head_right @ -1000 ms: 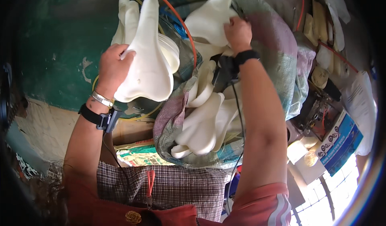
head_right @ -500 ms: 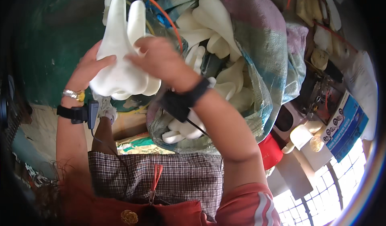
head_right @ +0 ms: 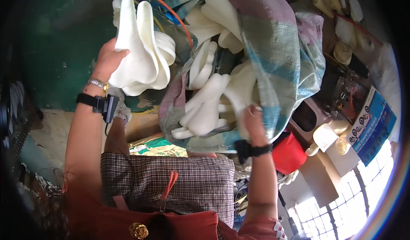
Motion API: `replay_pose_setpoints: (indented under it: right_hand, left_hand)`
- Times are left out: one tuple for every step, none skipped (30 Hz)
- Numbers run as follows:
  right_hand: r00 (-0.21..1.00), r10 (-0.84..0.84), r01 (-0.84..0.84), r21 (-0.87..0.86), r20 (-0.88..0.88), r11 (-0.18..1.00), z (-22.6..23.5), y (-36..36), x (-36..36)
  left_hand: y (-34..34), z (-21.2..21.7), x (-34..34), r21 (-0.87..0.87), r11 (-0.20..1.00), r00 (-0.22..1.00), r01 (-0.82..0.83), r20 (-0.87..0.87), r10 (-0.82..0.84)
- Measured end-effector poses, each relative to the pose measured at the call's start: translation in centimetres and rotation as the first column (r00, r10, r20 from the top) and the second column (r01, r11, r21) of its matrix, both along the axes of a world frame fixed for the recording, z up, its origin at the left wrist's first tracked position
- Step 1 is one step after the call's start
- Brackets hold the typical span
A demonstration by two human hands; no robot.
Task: The person sprays white shoe insoles with a handheld spray gun and places them on a cardboard surface. They retrieve more insoles from a sack, arrange them, and continue spraying. The person also handles gray insoles on a rack and places them on cardboard.
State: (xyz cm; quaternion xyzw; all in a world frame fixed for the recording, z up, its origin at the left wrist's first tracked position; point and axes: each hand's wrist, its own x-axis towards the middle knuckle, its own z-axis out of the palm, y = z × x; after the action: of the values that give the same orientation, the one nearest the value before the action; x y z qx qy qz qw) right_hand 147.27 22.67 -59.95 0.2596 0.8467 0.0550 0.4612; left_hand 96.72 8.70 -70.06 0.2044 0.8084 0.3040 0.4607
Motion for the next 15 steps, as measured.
replay_pose_setpoints:
  right_hand:
    - [0.739,-0.490,0.519,-0.074,-0.462,0.851,4.3,1.8,-7.1]
    - [0.664,-0.391,0.439,-0.090,-0.637,0.894,7.7,3.8,-10.7]
    - [0.557,-0.499,0.534,-0.174,-0.664,0.827,10.9,5.0,-14.2]
    - [0.513,-0.698,0.708,-0.214,-0.499,0.673,14.7,6.1,-18.9]
    - [0.529,-0.569,0.490,-0.321,-0.629,0.811,16.3,6.6,-21.1]
    - [0.608,-0.487,0.344,-0.345,-0.627,0.873,16.8,7.3,-22.9]
    - [0.676,-0.391,0.188,-0.367,-0.624,0.911,16.9,7.8,-25.3]
    - [0.745,-0.258,0.007,-0.380,-0.615,0.925,15.9,7.9,-28.4]
    - [0.748,-0.198,-0.148,-0.450,-0.634,0.881,14.3,7.3,-31.6]
    - [0.694,-0.039,-0.357,-0.390,-0.719,0.849,11.6,6.1,-34.0]
    - [0.595,0.110,-0.540,-0.295,-0.796,0.788,8.6,4.9,-36.1]
    - [0.650,0.218,-0.566,-0.273,-0.728,0.778,6.5,3.9,-39.2]
    - [0.690,0.336,-0.569,-0.194,-0.641,0.799,3.9,3.3,-42.0]
    - [0.740,0.277,-0.485,-0.200,-0.613,0.852,2.5,2.9,-44.7]
    - [0.695,0.186,-0.438,-0.204,-0.695,0.875,-0.8,2.7,-46.0]
  left_hand:
    - [0.1,0.5,-0.1,-0.043,0.999,1.000,-0.021,0.009,0.022]
    - [0.7,1.0,-0.4,-0.065,0.997,0.999,-0.036,0.030,0.038]
    - [0.7,0.4,-0.9,-0.070,0.997,0.998,-0.038,0.040,0.041]
    - [1.0,0.1,-1.4,-0.075,0.997,0.998,-0.029,0.048,0.032]
    - [1.5,0.0,-1.7,-0.073,0.997,0.998,-0.017,0.060,0.021]
    - [1.8,-0.1,-1.9,-0.078,0.997,0.998,-0.010,0.063,0.015]
    - [2.1,0.0,-2.4,-0.076,0.997,0.994,0.024,0.111,-0.016]
    - [2.1,0.1,-2.9,-0.082,0.995,0.988,0.056,0.147,-0.044]
    - [2.0,0.3,-3.5,-0.086,0.992,0.979,0.089,0.189,-0.071]
    - [1.8,0.9,-4.0,-0.050,0.998,0.963,0.050,0.269,-0.035]
    - [1.7,1.2,-4.3,-0.017,1.000,0.936,0.018,0.351,-0.011]
    - [1.9,1.4,-4.4,0.015,1.000,0.898,-0.004,0.439,-0.003]
    - [2.2,2.4,-4.6,0.032,0.998,0.847,-0.045,0.531,0.022]
    - [1.8,4.0,-4.8,0.033,0.994,0.790,-0.102,0.610,0.061]
    - [1.8,5.4,-4.9,0.036,0.988,0.720,-0.147,0.689,0.082]
